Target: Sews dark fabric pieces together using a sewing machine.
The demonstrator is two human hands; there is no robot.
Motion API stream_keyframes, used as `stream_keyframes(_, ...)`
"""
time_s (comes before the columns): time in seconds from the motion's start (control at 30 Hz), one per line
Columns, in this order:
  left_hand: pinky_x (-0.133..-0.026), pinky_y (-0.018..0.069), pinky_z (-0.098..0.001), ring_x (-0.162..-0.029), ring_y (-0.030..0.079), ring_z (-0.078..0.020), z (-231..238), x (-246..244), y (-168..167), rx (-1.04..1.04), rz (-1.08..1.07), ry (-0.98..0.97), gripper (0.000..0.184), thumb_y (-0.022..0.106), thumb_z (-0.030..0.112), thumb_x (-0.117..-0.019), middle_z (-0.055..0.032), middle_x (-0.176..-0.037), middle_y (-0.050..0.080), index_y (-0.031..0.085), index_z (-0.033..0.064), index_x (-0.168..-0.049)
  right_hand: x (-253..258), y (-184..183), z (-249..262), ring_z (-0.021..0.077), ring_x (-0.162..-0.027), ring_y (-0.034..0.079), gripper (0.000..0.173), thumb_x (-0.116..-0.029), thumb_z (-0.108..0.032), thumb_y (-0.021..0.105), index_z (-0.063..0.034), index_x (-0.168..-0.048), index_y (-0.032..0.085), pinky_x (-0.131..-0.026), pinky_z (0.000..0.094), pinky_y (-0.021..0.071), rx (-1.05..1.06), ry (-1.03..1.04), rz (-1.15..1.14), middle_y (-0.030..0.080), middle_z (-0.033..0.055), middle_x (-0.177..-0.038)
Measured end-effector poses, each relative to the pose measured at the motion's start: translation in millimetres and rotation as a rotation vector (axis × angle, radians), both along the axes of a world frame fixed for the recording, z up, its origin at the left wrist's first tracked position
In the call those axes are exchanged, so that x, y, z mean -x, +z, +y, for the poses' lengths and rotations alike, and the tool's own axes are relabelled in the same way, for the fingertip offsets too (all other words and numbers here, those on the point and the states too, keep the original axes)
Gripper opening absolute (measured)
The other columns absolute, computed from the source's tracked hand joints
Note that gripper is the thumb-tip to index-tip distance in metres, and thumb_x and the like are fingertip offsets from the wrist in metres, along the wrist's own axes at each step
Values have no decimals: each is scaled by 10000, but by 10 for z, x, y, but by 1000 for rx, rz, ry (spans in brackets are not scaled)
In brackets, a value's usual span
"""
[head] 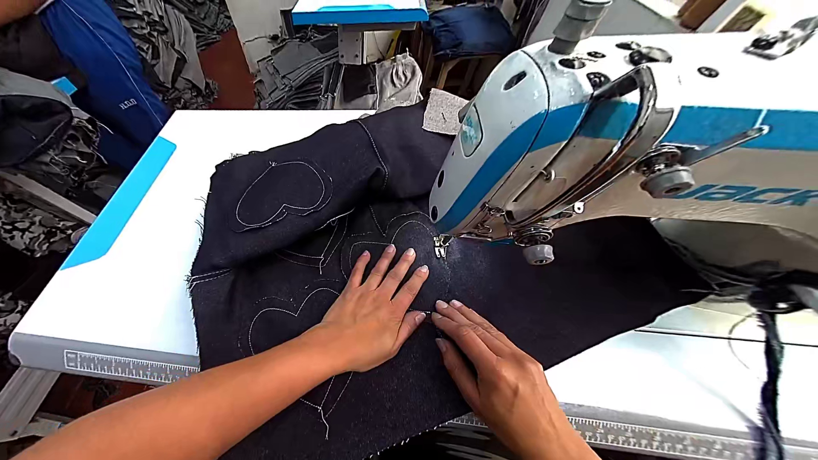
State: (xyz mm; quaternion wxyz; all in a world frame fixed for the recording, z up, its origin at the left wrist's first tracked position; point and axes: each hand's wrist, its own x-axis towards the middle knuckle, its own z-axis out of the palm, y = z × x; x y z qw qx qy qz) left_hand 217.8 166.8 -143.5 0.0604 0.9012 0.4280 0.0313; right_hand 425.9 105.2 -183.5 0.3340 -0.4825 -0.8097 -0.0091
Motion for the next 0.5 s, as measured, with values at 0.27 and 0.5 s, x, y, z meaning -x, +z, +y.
stream_keyframes(0.27, -1225, 83, -657, -1580, 106, -398, -92, -210, -3, 13, -8, 134, 644, 284, 467, -1096, -174, -1704, 176, 261, 112, -1633, -226, 85, 208, 199, -1264, 651, 348, -1005, -240, 480, -80, -1137, 760, -1052, 330, 529, 9, 53, -42, 731, 36, -1268)
stream_keyframes(0.5, -1225, 71, -662, -1579, 110, -400, -41, -265, 11, 30, -32, 178, 651, 287, 468, -1100, -176, -1703, 179, 253, 96, -1633, -310, 83, 332, 217, -1279, 642, 366, -1019, -234, 472, -60, -1183, 749, -1074, 350, 517, 9, 101, -50, 719, 55, -1293)
